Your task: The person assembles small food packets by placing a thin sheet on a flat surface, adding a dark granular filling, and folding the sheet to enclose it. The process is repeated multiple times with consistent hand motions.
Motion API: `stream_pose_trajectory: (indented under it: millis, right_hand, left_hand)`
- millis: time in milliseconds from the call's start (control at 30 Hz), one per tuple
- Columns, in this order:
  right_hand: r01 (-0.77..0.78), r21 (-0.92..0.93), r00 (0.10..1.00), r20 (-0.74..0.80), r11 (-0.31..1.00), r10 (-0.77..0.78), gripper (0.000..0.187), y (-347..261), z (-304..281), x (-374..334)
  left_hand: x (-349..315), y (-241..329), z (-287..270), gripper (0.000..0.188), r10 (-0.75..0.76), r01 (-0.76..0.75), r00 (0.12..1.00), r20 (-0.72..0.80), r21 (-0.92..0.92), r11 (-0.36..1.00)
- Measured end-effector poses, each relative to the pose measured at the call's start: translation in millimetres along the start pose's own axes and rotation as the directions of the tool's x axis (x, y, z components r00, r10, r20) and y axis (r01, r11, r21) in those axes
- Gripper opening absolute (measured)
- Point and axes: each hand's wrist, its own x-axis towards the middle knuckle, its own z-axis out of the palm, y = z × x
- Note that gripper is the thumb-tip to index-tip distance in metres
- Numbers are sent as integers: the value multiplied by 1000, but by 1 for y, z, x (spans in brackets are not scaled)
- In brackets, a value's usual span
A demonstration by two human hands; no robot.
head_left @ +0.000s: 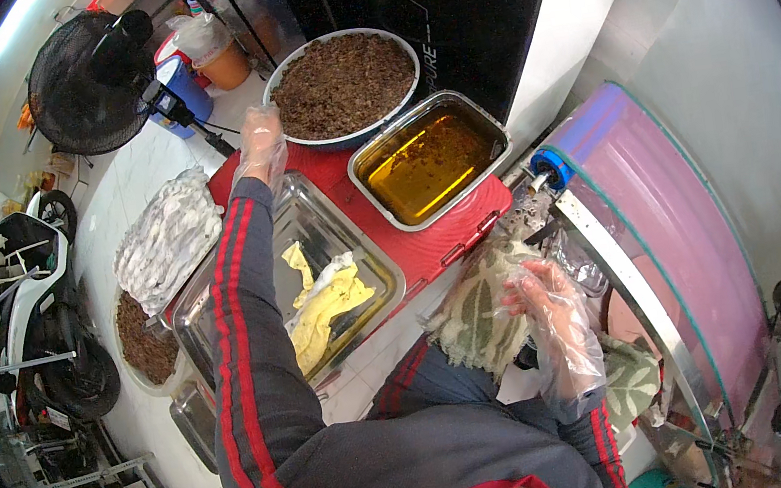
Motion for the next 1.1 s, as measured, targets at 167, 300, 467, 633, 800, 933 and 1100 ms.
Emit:
stream_pose_trajectory:
  millis: [167,300,467,633,800,933,1100]
  right_hand:
    - [-26,28,999,-22,999,26,38,10,-8,-3]
    - [-9,-6,1000,-9,1000,9,39,14,-9,-2]
    - [8,20,1000,23,1000,-9,39,14,4,1]
    - [4,30,1000,24,1000,-5,42,15,11,2]
    - [31,67,1000,-1,997,-31,44,19,-2,-6]
    - [86,-39,995,-55,996,-88,45,24,-17,-10]
    - [49,-6,995,-89,999,-49,40,34,-31,-13]
  left_hand:
    - [-6,8,-2,39,-229,210,971,-74,-201,957]
    - [-13,12,-6,38,-226,212,974,-18,-280,936]
    - [-22,25,-13,37,-265,229,958,-109,-265,937]
    - [-27,38,-39,38,-238,227,971,-3,-290,930]
    - [-21,42,-71,38,-47,43,998,43,92,995]
    - [-11,55,-80,37,129,-115,989,-72,167,979]
    - [21,69,-69,31,245,-312,917,-314,-183,932]
